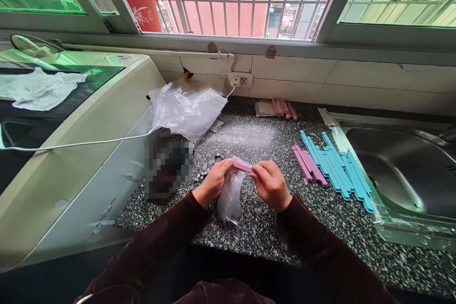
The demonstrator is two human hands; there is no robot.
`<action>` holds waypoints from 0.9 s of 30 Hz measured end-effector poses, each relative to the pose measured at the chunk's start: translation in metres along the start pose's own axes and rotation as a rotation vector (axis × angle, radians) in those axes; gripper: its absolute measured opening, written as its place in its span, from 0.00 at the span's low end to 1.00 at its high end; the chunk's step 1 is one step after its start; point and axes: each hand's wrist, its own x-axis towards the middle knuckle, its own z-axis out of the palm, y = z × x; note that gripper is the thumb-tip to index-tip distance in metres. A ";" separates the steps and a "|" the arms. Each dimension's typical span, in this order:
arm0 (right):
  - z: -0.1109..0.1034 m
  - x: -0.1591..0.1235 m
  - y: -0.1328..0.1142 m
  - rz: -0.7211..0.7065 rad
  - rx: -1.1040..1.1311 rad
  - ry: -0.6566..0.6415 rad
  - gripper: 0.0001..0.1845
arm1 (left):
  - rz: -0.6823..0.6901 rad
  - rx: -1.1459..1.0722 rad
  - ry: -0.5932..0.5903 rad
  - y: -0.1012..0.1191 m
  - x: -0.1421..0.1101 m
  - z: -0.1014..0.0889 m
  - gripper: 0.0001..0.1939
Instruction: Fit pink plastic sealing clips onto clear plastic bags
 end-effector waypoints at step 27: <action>0.001 -0.001 0.001 0.076 0.020 -0.003 0.10 | 0.121 0.354 0.004 -0.002 0.003 -0.002 0.22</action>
